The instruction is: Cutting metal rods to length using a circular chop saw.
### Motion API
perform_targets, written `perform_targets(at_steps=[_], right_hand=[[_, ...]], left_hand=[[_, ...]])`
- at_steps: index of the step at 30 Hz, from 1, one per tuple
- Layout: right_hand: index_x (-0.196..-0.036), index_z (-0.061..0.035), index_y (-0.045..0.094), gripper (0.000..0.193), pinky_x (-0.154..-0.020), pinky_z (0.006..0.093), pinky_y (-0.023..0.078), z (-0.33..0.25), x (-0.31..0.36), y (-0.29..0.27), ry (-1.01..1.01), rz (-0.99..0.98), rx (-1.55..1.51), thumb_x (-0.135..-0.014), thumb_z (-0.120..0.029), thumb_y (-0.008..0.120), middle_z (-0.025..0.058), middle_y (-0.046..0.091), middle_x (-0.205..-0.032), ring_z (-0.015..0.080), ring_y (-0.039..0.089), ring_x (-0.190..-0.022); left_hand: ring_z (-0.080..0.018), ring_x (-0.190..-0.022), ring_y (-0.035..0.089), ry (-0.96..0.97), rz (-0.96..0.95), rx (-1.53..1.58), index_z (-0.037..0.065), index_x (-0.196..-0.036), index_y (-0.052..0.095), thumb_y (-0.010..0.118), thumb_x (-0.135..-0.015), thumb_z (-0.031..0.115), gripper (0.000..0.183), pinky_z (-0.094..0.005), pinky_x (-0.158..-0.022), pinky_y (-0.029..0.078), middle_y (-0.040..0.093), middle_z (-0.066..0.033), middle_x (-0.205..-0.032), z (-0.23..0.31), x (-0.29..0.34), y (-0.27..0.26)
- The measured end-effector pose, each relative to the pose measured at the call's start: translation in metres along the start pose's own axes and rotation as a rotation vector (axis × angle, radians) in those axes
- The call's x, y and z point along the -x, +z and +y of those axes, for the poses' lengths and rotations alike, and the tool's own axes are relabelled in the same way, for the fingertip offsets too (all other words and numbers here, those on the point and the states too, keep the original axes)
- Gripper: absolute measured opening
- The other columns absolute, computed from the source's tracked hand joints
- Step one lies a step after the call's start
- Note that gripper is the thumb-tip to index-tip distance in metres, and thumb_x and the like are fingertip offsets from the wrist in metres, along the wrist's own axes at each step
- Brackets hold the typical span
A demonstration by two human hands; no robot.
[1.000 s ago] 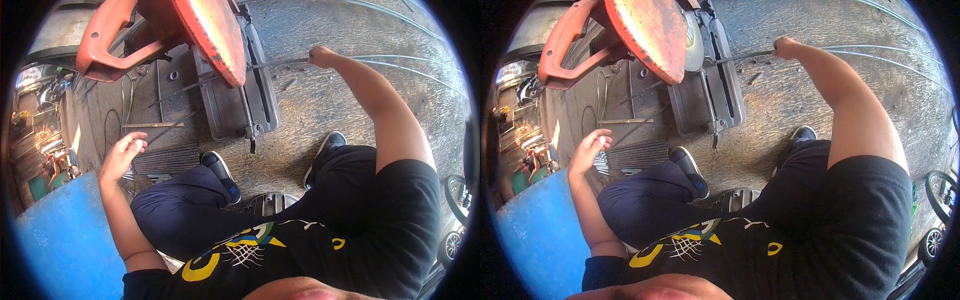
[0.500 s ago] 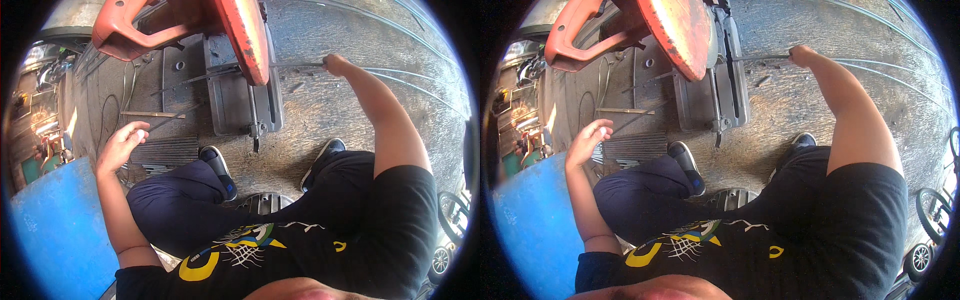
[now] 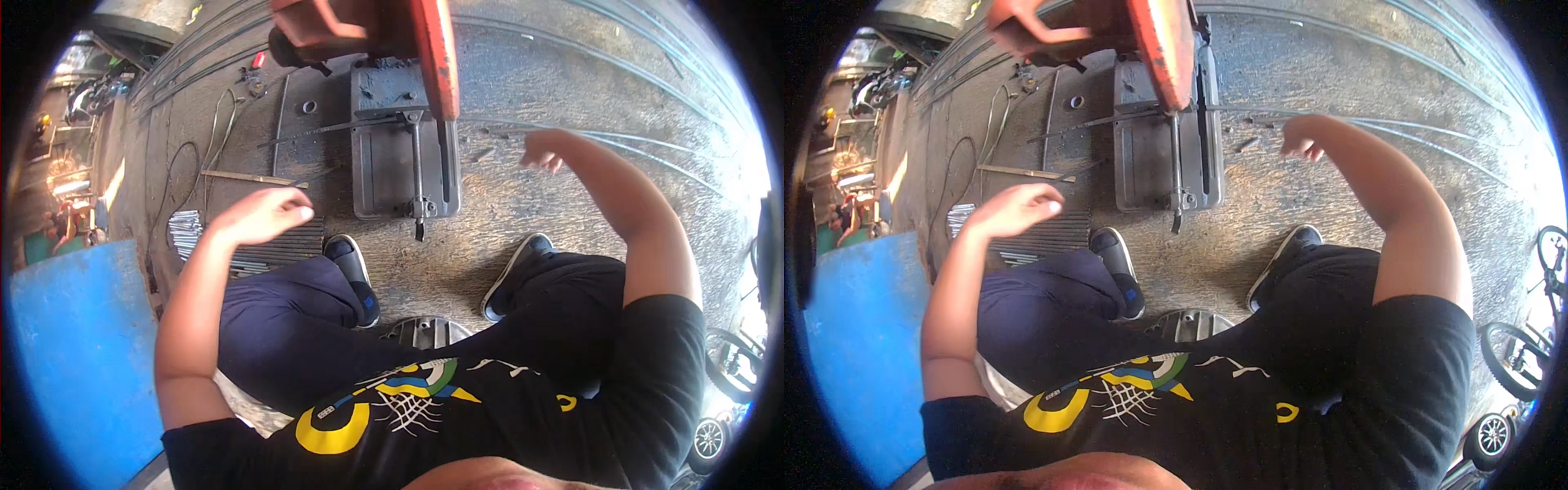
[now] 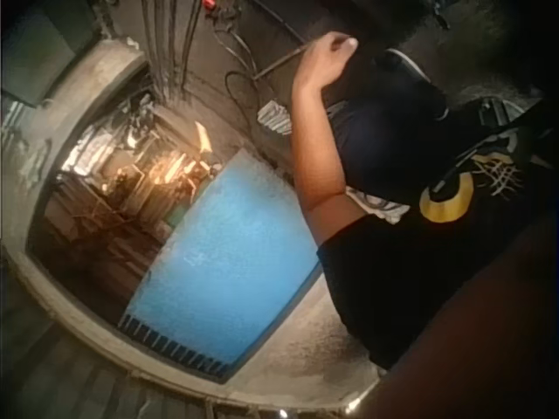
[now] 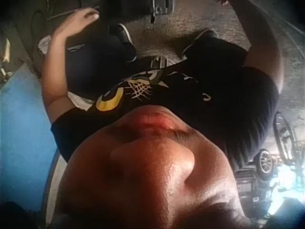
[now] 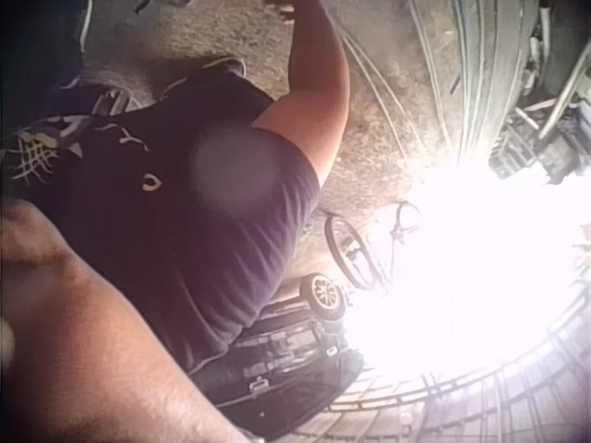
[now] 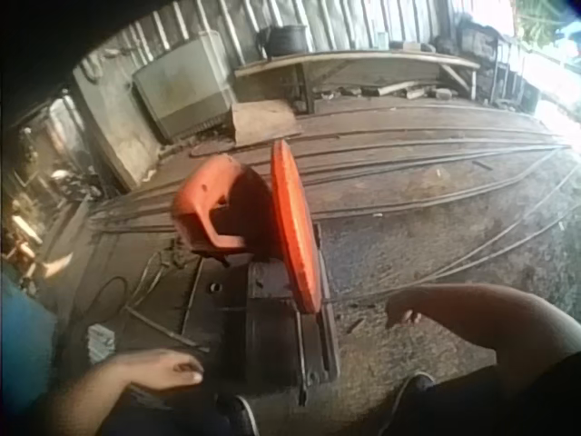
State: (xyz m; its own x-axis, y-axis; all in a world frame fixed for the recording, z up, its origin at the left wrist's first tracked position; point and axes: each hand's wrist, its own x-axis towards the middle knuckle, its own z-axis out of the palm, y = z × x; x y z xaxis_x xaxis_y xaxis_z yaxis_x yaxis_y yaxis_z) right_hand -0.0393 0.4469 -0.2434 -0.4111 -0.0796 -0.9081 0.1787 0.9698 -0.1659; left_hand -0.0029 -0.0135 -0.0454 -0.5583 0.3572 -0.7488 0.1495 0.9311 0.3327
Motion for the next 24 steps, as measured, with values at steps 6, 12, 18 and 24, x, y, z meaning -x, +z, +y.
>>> perform_targets(at_steps=[6, 12, 18, 24], right_hand=[[-0.079, -0.0031, 0.065, 0.055, -0.052, 0.0318, 0.05, -0.126, 0.051, 0.064, -0.07, -0.377, 0.27, -0.091, -0.055, 0.052, 0.0123, 0.064, -0.07, 0.0195, 0.061, -0.058], [-0.087, -0.0033, 0.063, 0.037, -0.046, 0.0331, 0.052, -0.135, -0.074, 0.175, -0.256, -0.03, -0.057, -0.09, -0.04, 0.056, 0.0096, 0.064, -0.071, 0.0226, 0.063, -0.057], [-0.11, -0.0076, 0.061, 0.04, -0.053, 0.0372, 0.056, -0.139, -0.064, 0.196, -0.195, -0.016, -0.357, -0.088, -0.042, 0.059, 0.0093, 0.066, -0.093, 0.0248, 0.068, -0.068], [-0.137, -0.0124, 0.041, 0.079, -0.075, 0.0428, 0.054, -0.134, -0.045, 0.209, -0.051, -0.216, -0.726, -0.079, -0.061, 0.064, 0.018, 0.053, -0.128, 0.0332, 0.062, -0.104]], left_hand=[[-0.0295, -0.094, 0.066, -0.173, -0.55, -0.353, -0.004, -0.112, 0.062, 0.04, -0.092, 0.062, 0.073, -0.043, -0.081, 0.053, 0.066, -0.0184, -0.107, 0.041, -0.082, 0.073], [-0.0295, -0.085, 0.067, 0.075, -0.326, -0.206, 0.002, -0.116, 0.064, 0.056, -0.081, 0.063, 0.071, -0.0407, -0.077, 0.053, 0.067, -0.0189, -0.102, 0.089, -0.15, 0.143], [-0.0277, -0.109, 0.061, -0.055, -0.14, 0.024, 0.006, -0.113, 0.067, 0.06, -0.084, 0.041, 0.045, -0.0388, -0.093, 0.048, 0.063, -0.014, -0.12, 0.06, -0.151, 0.194], [-0.0217, -0.093, 0.066, -0.131, -0.157, 0.329, 0.007, -0.109, 0.067, 0.059, -0.088, 0.042, 0.042, -0.039, -0.08, 0.053, 0.068, -0.009, -0.108, 0.034, -0.166, 0.208]])
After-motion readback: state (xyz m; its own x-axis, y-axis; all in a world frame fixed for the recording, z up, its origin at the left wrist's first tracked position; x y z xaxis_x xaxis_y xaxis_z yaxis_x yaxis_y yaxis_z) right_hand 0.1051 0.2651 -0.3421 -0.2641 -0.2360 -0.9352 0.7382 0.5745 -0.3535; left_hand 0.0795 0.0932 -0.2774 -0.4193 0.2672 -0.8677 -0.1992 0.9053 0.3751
